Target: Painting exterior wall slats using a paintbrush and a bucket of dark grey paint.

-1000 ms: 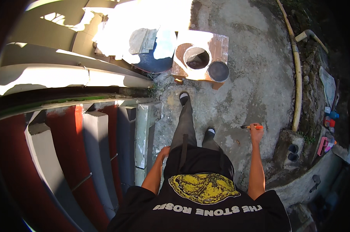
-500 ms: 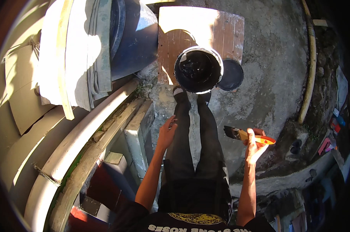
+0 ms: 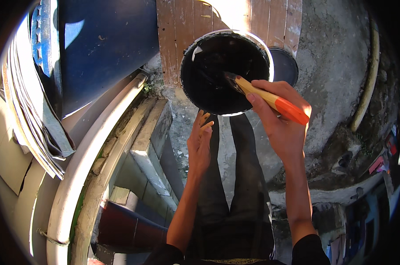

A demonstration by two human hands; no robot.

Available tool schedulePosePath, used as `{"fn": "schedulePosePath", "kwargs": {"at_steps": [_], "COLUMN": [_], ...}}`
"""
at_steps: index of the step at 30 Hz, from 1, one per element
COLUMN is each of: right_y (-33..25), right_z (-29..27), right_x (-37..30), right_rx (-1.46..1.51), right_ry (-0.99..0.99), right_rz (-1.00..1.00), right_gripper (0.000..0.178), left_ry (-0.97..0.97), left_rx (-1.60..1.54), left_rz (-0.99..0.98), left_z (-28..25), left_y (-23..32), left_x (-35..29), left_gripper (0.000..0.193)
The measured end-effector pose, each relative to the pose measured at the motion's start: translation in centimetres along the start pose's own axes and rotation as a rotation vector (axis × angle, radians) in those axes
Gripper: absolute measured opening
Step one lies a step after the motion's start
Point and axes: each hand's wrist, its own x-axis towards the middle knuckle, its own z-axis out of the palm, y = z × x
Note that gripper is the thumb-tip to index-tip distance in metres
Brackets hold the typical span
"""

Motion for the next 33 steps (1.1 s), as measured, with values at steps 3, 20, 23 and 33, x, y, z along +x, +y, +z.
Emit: {"fn": "schedulePosePath", "kwargs": {"at_steps": [3, 20, 23, 33], "right_y": [0.3, 3.1, 3.8, 2.2], "right_z": [1.9, 7.4, 7.4, 3.9], "right_x": [2.2, 4.2, 4.0, 4.3], "right_rx": [-0.042, -0.148, -0.119, -0.022], "right_ry": [-0.089, -0.209, -0.229, -0.324], "right_rz": [0.002, 0.082, 0.074, 0.237], "right_gripper": [0.020, 0.015, 0.017, 0.020], "left_ry": [0.046, 0.080, 0.065, 0.062], "left_rx": [0.002, -0.039, -0.089, -0.095], "left_rz": [-0.014, 0.040, 0.028, -0.006], "left_z": [0.8, 0.9, 0.8, 0.5], "left_y": [2.2, 2.5, 2.8, 2.5], "left_x": [1.1, 4.1, 3.9, 4.0], "left_gripper": [0.058, 0.045, 0.041, 0.037]}}
